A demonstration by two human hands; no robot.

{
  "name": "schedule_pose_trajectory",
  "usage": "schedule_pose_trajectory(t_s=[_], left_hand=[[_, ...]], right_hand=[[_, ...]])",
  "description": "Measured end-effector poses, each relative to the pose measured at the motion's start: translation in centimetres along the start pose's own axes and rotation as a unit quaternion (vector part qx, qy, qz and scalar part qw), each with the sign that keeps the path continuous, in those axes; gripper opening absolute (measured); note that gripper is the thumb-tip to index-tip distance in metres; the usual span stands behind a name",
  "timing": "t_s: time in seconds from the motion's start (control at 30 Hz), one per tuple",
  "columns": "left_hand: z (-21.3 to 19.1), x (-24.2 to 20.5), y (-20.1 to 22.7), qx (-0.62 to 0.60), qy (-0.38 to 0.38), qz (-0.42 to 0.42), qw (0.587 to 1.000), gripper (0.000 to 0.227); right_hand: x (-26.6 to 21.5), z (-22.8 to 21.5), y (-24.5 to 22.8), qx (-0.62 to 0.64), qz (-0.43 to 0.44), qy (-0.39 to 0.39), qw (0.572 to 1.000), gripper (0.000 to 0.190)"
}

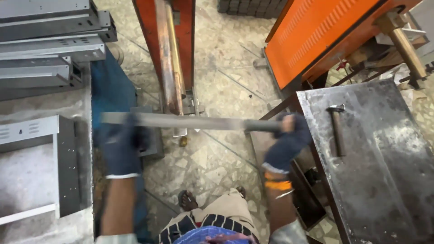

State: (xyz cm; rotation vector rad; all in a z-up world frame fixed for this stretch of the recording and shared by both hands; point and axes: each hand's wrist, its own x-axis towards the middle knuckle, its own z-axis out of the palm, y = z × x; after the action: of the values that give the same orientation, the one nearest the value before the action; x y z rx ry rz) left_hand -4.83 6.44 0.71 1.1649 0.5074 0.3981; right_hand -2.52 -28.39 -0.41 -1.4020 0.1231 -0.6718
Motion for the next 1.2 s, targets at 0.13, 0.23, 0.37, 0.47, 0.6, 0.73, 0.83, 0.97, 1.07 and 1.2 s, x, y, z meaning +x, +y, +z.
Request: schedule_pose_trajectory(t_s=[0.13, 0.23, 0.37, 0.47, 0.6, 0.73, 0.83, 0.97, 1.07, 1.2], left_hand=[[2.7, -1.1, 0.0, -0.036, -0.006, -0.013, 0.999, 0.012], [-2.1, 3.4, -2.2, -0.122, 0.149, 0.089, 0.977, 0.018], [-2.5, 2.4, 3.9, -0.111, 0.147, 0.054, 0.981, 0.022], [0.9, 0.6, 4.3, -0.067, 0.05, 0.03, 0.996, 0.025], [4.5, -2.7, 4.2, -0.094, -0.055, -0.018, 0.994, 0.017], [-2.8, 1.6, 1.2, -0.127, 0.007, -0.007, 0.992, 0.025], [-5.5, 2.6, 4.4, -0.103, 0.054, 0.015, 0.993, 0.022], [-1.3, 0.6, 3.8, -0.142, -0.004, -0.03, 0.989, 0.024], [3.4, -3.0, 6.2, -0.045, 0.022, -0.016, 0.999, 0.019], [0.0, -0.6, 6.3, -0.057, 0.005, 0.067, 0.996, 0.019]], right_hand=[[2.9, -1.1, 3.7, -0.012, -0.086, 0.143, 0.986, 0.013], [-1.8, 4.4, 3.6, 0.074, -0.006, 0.011, 0.997, 0.002], [-1.3, 6.4, -1.5, 0.027, 0.055, -0.098, 0.993, 0.006], [3.2, 5.0, -4.3, 0.099, -0.076, -0.056, 0.991, 0.004], [6.1, 3.6, -6.9, 0.057, -0.074, 0.063, 0.994, 0.014], [1.8, 8.9, -6.9, 0.021, -0.02, -0.016, 0.999, 0.012], [1.0, 9.6, -7.0, -0.005, 0.009, -0.068, 0.998, 0.011], [4.1, 6.5, -6.5, 0.074, 0.001, -0.131, 0.989, 0.01], [7.4, 3.2, -3.3, 0.02, 0.007, 0.013, 1.0, 0.011], [4.6, 6.1, -1.7, 0.051, 0.019, 0.028, 0.998, 0.016]])
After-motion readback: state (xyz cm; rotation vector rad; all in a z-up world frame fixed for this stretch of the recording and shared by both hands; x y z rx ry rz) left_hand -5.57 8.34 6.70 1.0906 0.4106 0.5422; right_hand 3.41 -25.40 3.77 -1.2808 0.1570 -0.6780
